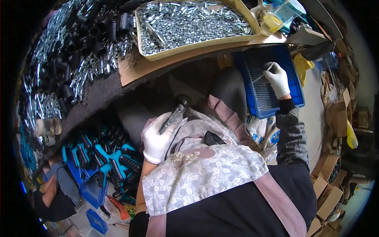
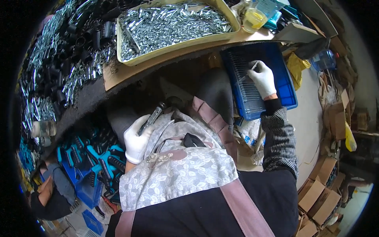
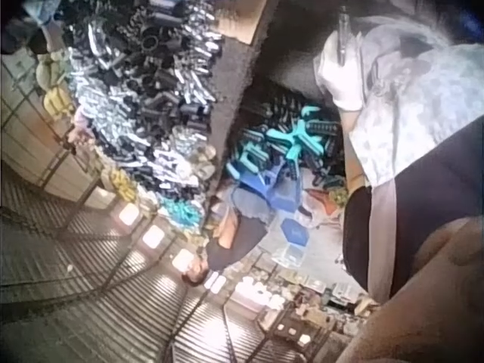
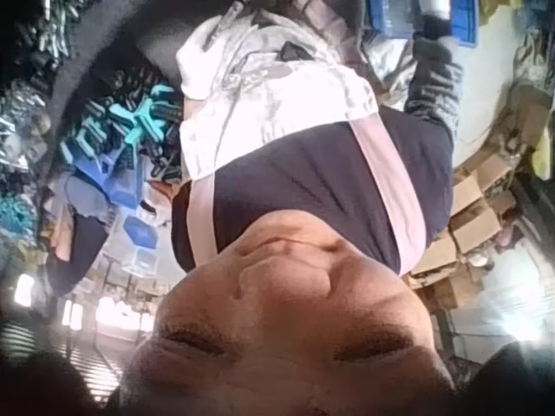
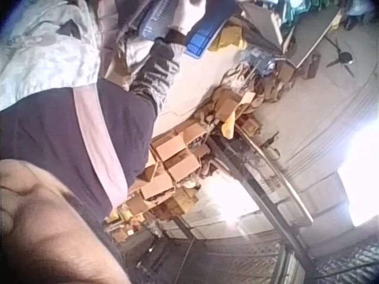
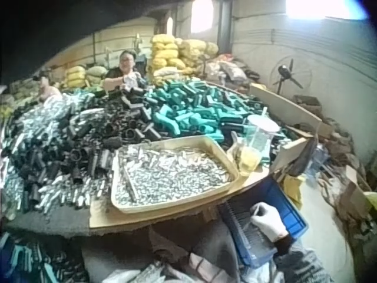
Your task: Assembling plastic tool handles by inserting metal sleeves, springs, and internal components into the housings.
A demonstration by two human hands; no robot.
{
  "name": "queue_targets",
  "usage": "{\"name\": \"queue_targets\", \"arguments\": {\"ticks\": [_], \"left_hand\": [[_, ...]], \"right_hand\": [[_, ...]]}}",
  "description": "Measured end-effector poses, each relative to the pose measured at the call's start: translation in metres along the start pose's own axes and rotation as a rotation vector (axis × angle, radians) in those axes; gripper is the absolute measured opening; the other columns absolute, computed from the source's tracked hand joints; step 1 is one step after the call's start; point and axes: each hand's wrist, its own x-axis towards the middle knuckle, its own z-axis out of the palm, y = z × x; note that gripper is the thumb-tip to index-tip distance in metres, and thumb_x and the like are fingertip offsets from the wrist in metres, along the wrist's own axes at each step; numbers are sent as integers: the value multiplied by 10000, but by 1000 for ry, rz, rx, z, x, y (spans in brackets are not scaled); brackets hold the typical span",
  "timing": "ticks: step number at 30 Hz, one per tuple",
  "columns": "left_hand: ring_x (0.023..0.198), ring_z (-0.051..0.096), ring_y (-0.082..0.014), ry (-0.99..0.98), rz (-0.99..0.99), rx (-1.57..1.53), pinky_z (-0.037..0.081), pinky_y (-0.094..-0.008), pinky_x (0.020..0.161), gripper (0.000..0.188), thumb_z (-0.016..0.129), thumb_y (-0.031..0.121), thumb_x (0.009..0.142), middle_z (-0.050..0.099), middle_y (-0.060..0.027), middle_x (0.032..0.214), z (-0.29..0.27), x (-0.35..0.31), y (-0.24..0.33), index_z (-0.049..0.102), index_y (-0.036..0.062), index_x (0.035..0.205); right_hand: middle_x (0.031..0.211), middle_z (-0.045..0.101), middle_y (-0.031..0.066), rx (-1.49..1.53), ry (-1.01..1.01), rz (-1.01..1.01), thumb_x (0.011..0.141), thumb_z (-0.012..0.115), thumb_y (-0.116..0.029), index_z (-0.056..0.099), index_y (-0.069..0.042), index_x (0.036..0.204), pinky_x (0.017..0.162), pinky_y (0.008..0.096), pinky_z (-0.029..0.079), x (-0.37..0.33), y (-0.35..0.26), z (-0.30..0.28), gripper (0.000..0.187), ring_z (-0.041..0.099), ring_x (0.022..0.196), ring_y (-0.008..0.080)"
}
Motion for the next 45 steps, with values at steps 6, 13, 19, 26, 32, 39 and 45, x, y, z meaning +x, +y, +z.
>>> {"name": "queue_targets", "arguments": {"ticks": [6, 13, 19, 26, 32, 39, 45], "left_hand": [[899, 683, -185, -54, -120, -275, 531, -294, 813, 433, 743, 105, 851, 711, -136, 1021, 14, 6, 11, 613, -38, 1240], [796, 574, -87, 244, -191, -307, 491, -241, 722, 439, 731, 233, 906, 649, -39, 942, -27, 3, 30, 626, -47, 1227], [727, 592, -78, 266, -256, -325, 501, -230, 669, 411, 720, 169, 903, 653, -35, 884, -36, 0, 31, 628, -45, 1241], [747, 622, -95, 230, -257, -377, 530, -255, 698, 386, 694, 102, 898, 656, -53, 883, -34, 2, 39, 620, -58, 1242], [733, 619, -95, 253, -225, -286, 526, -247, 688, 373, 678, 69, 889, 648, -54, 872, -34, 1, 39, 621, -64, 1233], [854, 657, -155, 209, -206, -236, 529, -295, 812, 370, 726, 53, 830, 715, -104, 968, -40, -8, 37, 659, -49, 1179], [781, 697, -231, 100, 122, 27, 536, -304, 709, 324, 776, 55, 774, 703, -147, 896, -63, -10, 34, 701, -33, 1077]], "right_hand": [[999, 670, 174, 1003, -540, 255, 845, 621, 14, 544, -4, 1080, 730, 327, 571, -81, -94, 121, 248, 694, 821, 221], [1134, 674, 188, 1028, -938, 260, 907, 647, -4, 574, 84, 1207, 817, 336, 612, -107, -125, 181, 320, 713, 984, 252], [1057, 695, 194, 830, -969, 257, 895, 649, 10, 550, 114, 1247, 755, 320, 619, -112, -137, 176, 381, 715, 950, 244], [1004, 698, 154, 800, -931, 261, 893, 672, 9, 596, 86, 1209, 674, 293, 621, -113, -132, 175, 334, 724, 838, 205], [944, 690, 107, 718, -799, 173, 897, 686, -19, 631, 45, 1113, 653, 258, 591, -117, -137, 177, 232, 696, 779, 154], [838, 641, 15, 490, -621, -26, 869, 679, -96, 667, -8, 995, 627, 215, 467, -101, -137, 160, 155, 574, 704, 61], [792, 556, -30, 506, -530, -71, 849, 643, -60, 628, -11, 938, 598, 195, 369, -66, -150, 108, 103, 462, 671, 32]]}}
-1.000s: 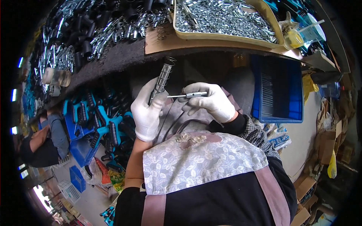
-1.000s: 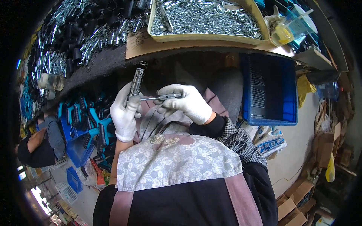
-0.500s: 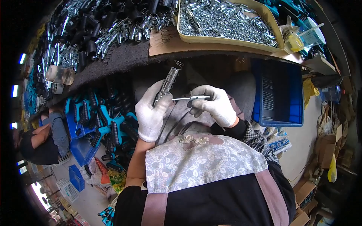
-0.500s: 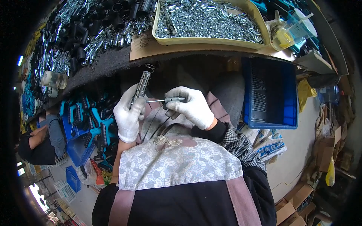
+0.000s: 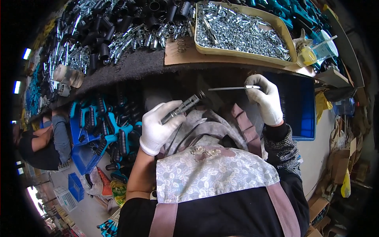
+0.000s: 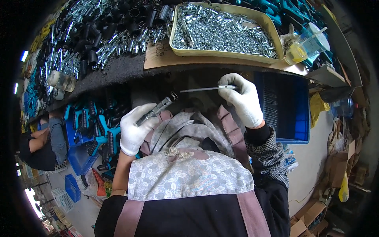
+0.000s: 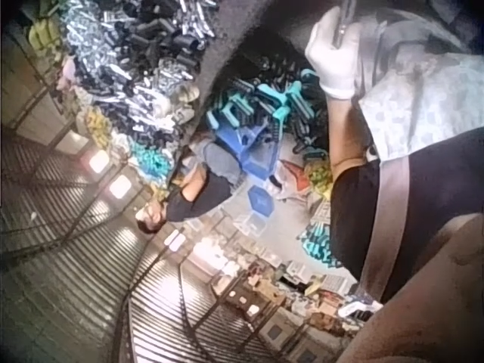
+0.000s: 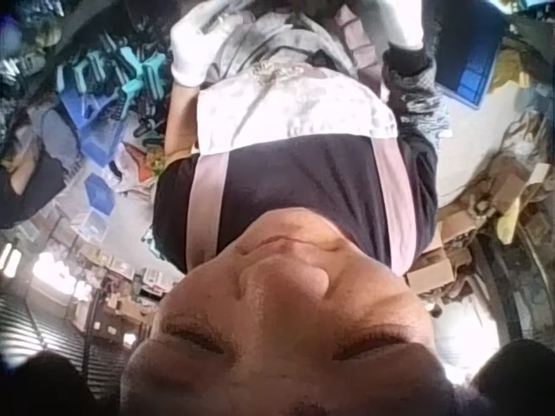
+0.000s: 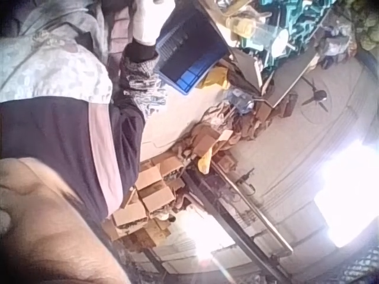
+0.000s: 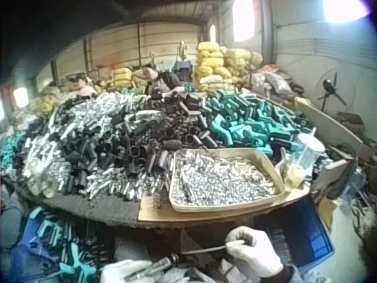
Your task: Assembling plastic tool handles by inserting metal sleeves, springs, and internal components into the housings.
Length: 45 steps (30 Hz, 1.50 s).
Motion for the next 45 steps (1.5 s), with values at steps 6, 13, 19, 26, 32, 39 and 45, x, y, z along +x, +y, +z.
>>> {"name": "queue_targets", "arguments": {"ticks": [6, 13, 19, 26, 32, 39, 45], "left_hand": [[741, 699, -270, -57, 112, 17, 539, -318, 660, 303, 795, 35, 747, 697, -161, 871, 2, 9, 3, 708, -10, 1034], [747, 701, -309, -47, 147, 11, 541, -342, 660, 269, 805, 77, 768, 696, -174, 866, 5, 13, 12, 706, -14, 1001], [733, 691, -312, -67, 165, -2, 540, -360, 657, 254, 776, 85, 786, 687, -168, 852, 6, 6, 8, 705, -11, 1010], [807, 707, -307, -110, 114, 10, 548, -342, 727, 317, 766, 78, 761, 704, -184, 918, 2, 5, 10, 709, -28, 1055], [784, 709, -317, -83, 234, 50, 567, -356, 696, 288, 770, 118, 804, 706, -183, 927, 1, 4, 2, 702, -16, 1049], [791, 715, -326, -64, 238, 53, 576, -361, 710, 312, 790, 157, 802, 714, -177, 938, 2, 1, -3, 704, 4, 1060], [844, 720, -327, -76, 230, 36, 575, -357, 744, 329, 780, 148, 807, 715, -190, 957, 0, 1, -4, 704, -6, 1088]], "right_hand": [[855, 601, -16, -238, -228, 81, 815, 664, -59, 631, -5, 942, 723, 229, 442, 12, -25, 12, 141, 525, 782, 64], [848, 603, -9, -218, -364, 43, 840, 664, -36, 618, -10, 984, 658, 214, 468, 11, -28, 34, 154, 542, 736, 52], [876, 647, 32, -227, -388, 104, 846, 674, -78, 646, 22, 989, 763, 259, 496, 6, -27, 28, 177, 584, 824, 87], [829, 606, -21, -207, -390, 64, 869, 668, -73, 637, -21, 980, 631, 213, 446, 2, -30, 32, 126, 528, 713, 50], [886, 658, 26, -239, -373, 151, 869, 677, -91, 649, 12, 1004, 745, 243, 492, 3, -35, 33, 172, 582, 810, 77], [848, 634, 5, -240, -389, 137, 862, 676, -93, 649, 10, 994, 684, 226, 463, 4, -30, 35, 170, 540, 755, 63], [826, 622, -12, -223, -352, 180, 858, 681, -85, 655, 3, 977, 652, 219, 452, 3, -31, 35, 151, 529, 719, 51]]}}
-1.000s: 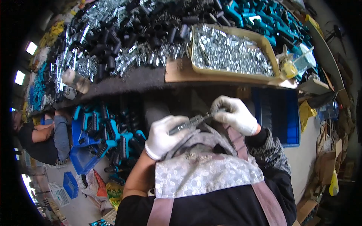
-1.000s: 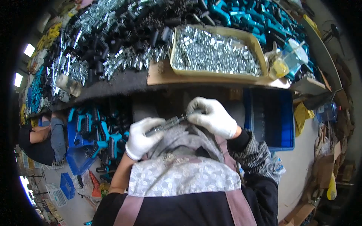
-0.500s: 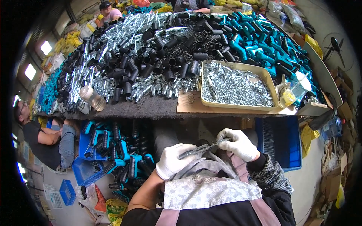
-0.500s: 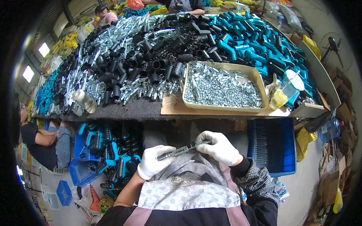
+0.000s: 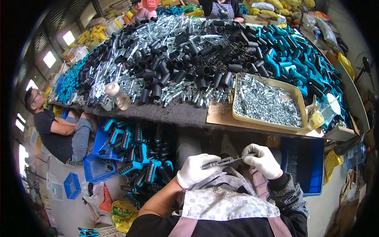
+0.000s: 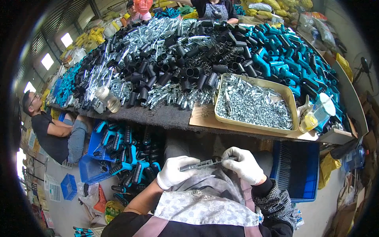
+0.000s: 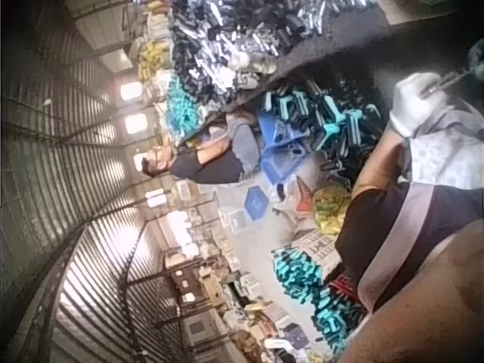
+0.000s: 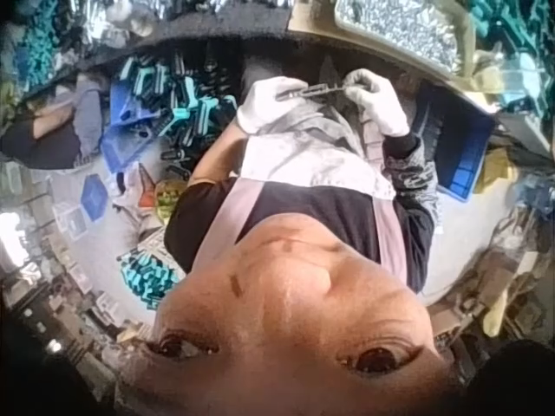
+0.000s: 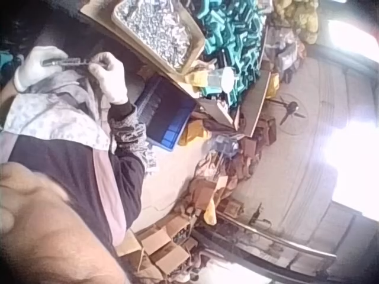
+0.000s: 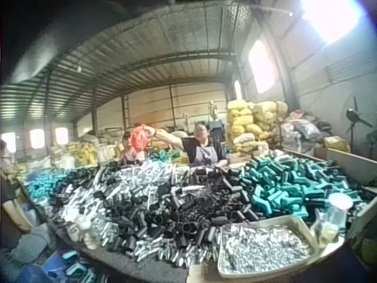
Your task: Assembling plastic tool handles by inserting metal sleeves, springs, and internal components into the housings.
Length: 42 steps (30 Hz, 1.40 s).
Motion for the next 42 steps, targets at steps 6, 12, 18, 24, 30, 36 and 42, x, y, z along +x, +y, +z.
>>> {"name": "queue_targets", "arguments": {"ticks": [6, 12, 18, 24, 30, 36, 42], "left_hand": [[862, 718, -323, -14, -64, -21, 569, -354, 770, 327, 782, 125, 792, 716, -182, 975, -1, 1, 3, 709, -4, 1084], [861, 716, -322, -16, -42, -7, 566, -359, 767, 323, 781, 121, 793, 715, -184, 970, 0, 2, 5, 709, -6, 1081], [851, 721, -322, 7, -57, -22, 577, -359, 751, 309, 786, 141, 801, 719, -177, 966, -2, 3, 6, 706, -1, 1063], [838, 721, -316, -1, -27, 9, 576, -358, 743, 316, 788, 140, 800, 716, -174, 953, 0, 1, 2, 704, 0, 1071], [819, 718, -311, 1, -14, 3, 574, -353, 734, 325, 790, 140, 801, 714, -173, 945, -3, 4, 2, 700, -4, 1078], [847, 718, -316, -8, -64, -37, 565, -353, 757, 335, 793, 121, 781, 716, -184, 957, 0, 2, 0, 710, -8, 1079], [832, 722, -311, -1, -63, -61, 574, -356, 742, 312, 776, 127, 808, 716, -178, 958, -3, 3, 5, 702, -2, 1083]], "right_hand": [[839, 628, -8, -19, -7, -36, 858, 677, -75, 654, 9, 984, 667, 224, 463, 3, 0, 0, 153, 539, 733, 59], [834, 626, -7, 24, -23, -11, 866, 671, -86, 654, 5, 985, 653, 219, 454, 1, 2, -2, 151, 530, 724, 53], [805, 611, -20, -83, 26, -130, 871, 670, -89, 654, -3, 985, 616, 214, 432, 5, 8, -5, 143, 508, 694, 43], [807, 610, -22, -16, -12, -41, 863, 673, -80, 654, -1, 971, 622, 209, 430, 4, 1, 1, 136, 506, 696, 42], [811, 613, -16, -89, 21, -121, 860, 670, -79, 651, 8, 973, 642, 216, 441, 5, 4, -4, 144, 518, 718, 49], [805, 613, -15, -31, -7, -20, 860, 672, -82, 655, 6, 972, 647, 218, 444, 2, -5, 1, 144, 521, 718, 50], [798, 605, -21, -26, 17, 11, 862, 672, -86, 657, -2, 973, 596, 210, 414, 1, -2, -2, 140, 502, 681, 40]]}}
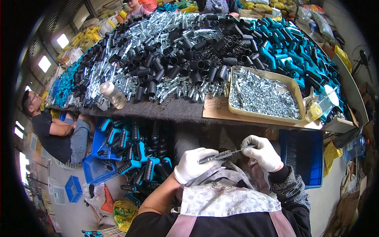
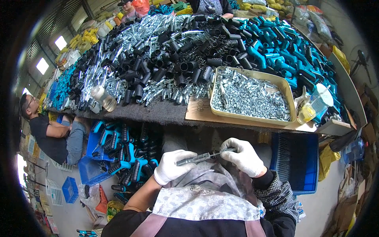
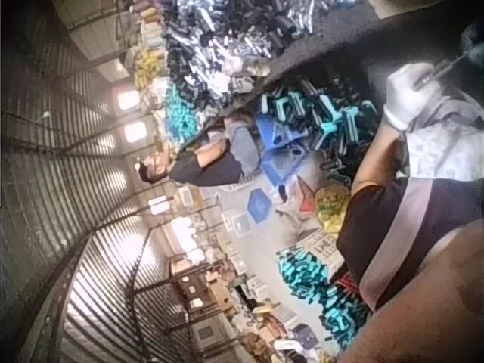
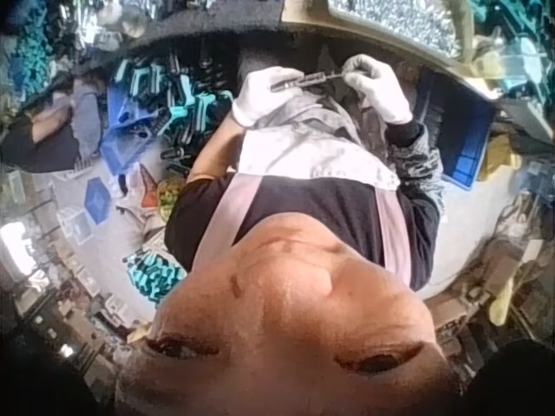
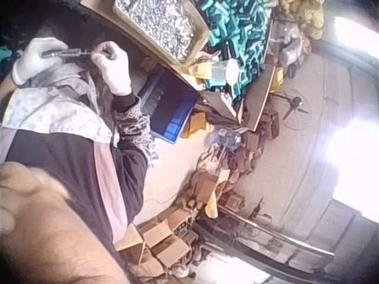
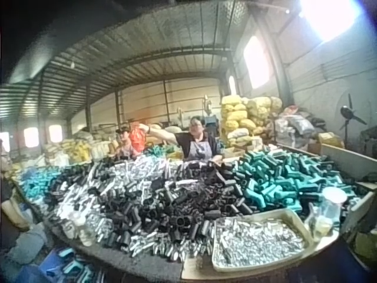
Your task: Assembling plastic tool handles by inserting metal sleeves, springs, and internal components into the housings.
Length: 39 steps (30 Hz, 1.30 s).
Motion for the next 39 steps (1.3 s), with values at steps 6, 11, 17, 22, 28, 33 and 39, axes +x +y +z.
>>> {"name": "queue_targets", "arguments": {"ticks": [6, 11, 17, 22, 28, 33, 39], "left_hand": [[859, 718, -314, -12, -9, 18, 565, -354, 762, 328, 785, 118, 791, 713, -186, 967, 0, 1, -1, 710, -7, 1084], [835, 718, -312, -12, 35, 39, 567, -354, 742, 318, 783, 122, 799, 713, -185, 954, 2, -1, 0, 706, -7, 1079], [785, 710, -314, -26, 47, 13, 558, -364, 694, 296, 771, 124, 817, 705, -182, 913, 4, 0, 3, 700, -4, 1075], [813, 714, -306, -72, -6, 5, 561, -351, 740, 317, 781, 142, 817, 706, -187, 931, 8, 0, -3, 697, -33, 1067], [813, 720, -259, -35, -108, -104, 548, -313, 741, 287, 779, 66, 790, 722, -184, 920, 11, 6, -2, 715, -44, 1046], [804, 721, -245, -45, -116, -137, 547, -309, 720, 277, 782, 53, 788, 723, -173, 903, 14, 2, -6, 716, -43, 1040], [774, 715, -242, 4, -83, -124, 547, -302, 698, 298, 790, 20, 754, 721, -178, 900, 16, -1, 0, 716, -42, 1036]], "right_hand": [[798, 606, -16, 3, -13, -49, 858, 678, -100, 653, 0, 974, 607, 212, 424, 1, -4, 4, 154, 510, 689, 45], [810, 619, 6, -31, -25, 1, 860, 681, -114, 650, 7, 981, 671, 233, 463, -1, -6, 8, 173, 539, 737, 68], [886, 628, 103, -145, -31, -275, 874, 661, -98, 578, -3, 1030, 745, 303, 503, -2, 23, 22, 200, 607, 802, 163], [837, 555, 136, -357, 73, -571, 927, 647, -139, 536, -7, 1037, 720, 331, 497, 5, 33, 29, 204, 594, 755, 232], [807, 554, 153, -447, 23, -541, 969, 604, -250, 504, -15, 1063, 670, 355, 486, 8, 23, 18, 272, 595, 704, 274], [864, 575, 133, -316, -51, -426, 1000, 553, -309, 510, -7, 1077, 738, 352, 481, 8, 30, 15, 314, 591, 791, 221], [1029, 621, 85, 373, -20, -218, 1047, 477, -251, 553, 9, 1196, 823, 291, 496, 3, 48, 29, 310, 595, 880, 153]]}}
